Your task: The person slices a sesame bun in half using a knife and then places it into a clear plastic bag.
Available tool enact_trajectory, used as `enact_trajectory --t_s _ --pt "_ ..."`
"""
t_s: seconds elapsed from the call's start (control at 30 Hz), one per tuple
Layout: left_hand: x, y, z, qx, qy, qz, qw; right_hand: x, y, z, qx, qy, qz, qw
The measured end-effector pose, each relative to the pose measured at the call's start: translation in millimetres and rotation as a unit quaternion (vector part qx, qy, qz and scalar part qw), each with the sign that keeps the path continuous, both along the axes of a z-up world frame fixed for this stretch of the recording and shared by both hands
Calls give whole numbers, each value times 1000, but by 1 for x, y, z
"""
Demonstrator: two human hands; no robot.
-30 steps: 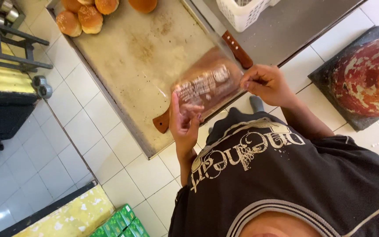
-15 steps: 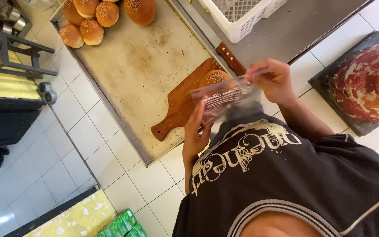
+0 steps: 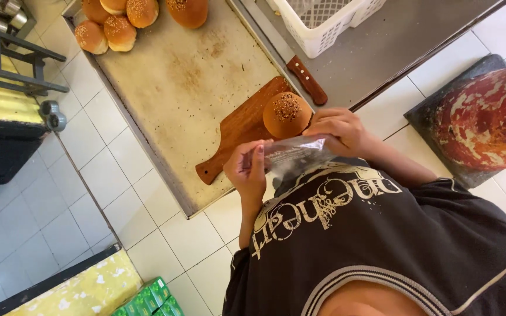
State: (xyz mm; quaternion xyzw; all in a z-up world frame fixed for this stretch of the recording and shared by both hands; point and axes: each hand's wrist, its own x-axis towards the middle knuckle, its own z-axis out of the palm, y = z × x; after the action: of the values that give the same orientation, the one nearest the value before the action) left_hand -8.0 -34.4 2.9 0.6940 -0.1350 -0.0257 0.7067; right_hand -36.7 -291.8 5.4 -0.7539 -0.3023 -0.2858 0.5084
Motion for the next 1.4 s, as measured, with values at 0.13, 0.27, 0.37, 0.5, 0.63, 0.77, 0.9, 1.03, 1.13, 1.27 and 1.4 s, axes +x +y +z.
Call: enact_trajectory --t_s 0.13,0.27,0.37,0.5,0.63,0.77,0.9,1.03,1.13,1.27,1.4 --pt "2 -2 2 -41 16 -2 999 3 4 -53 24 -52 -90 994" --pt "4 -9 18 13 60 -59 996 -2 8 -22 -215 -256 -246 910" --pt "0 -9 16 17 60 -98 993 -6 21 27 -306 -213 -149 916" --pt "5 1 21 106 -81 -113 985 -3 28 -8 -291 -126 -136 939" --pt "13 1 24 192 -62 48 978 4 26 9 -348 -132 -206 905" --pt "17 3 35 234 -376 234 866 25 28 -19 -156 -241 -231 930" --pt "13 12 23 203 -420 273 842 44 29 -17 -179 55 -153 970" --pt "3 42 -15 112 -298 285 904 74 29 -37 -238 117 -80 961" --pt "-6 54 11 95 -223 338 909 81 32 -39 -277 163 -51 946" --pt "-3 60 33 152 -246 429 856 85 19 -34 -266 247 -43 931" --pt "15 61 -7 254 -329 392 821 103 1 -30 -303 378 -11 874"
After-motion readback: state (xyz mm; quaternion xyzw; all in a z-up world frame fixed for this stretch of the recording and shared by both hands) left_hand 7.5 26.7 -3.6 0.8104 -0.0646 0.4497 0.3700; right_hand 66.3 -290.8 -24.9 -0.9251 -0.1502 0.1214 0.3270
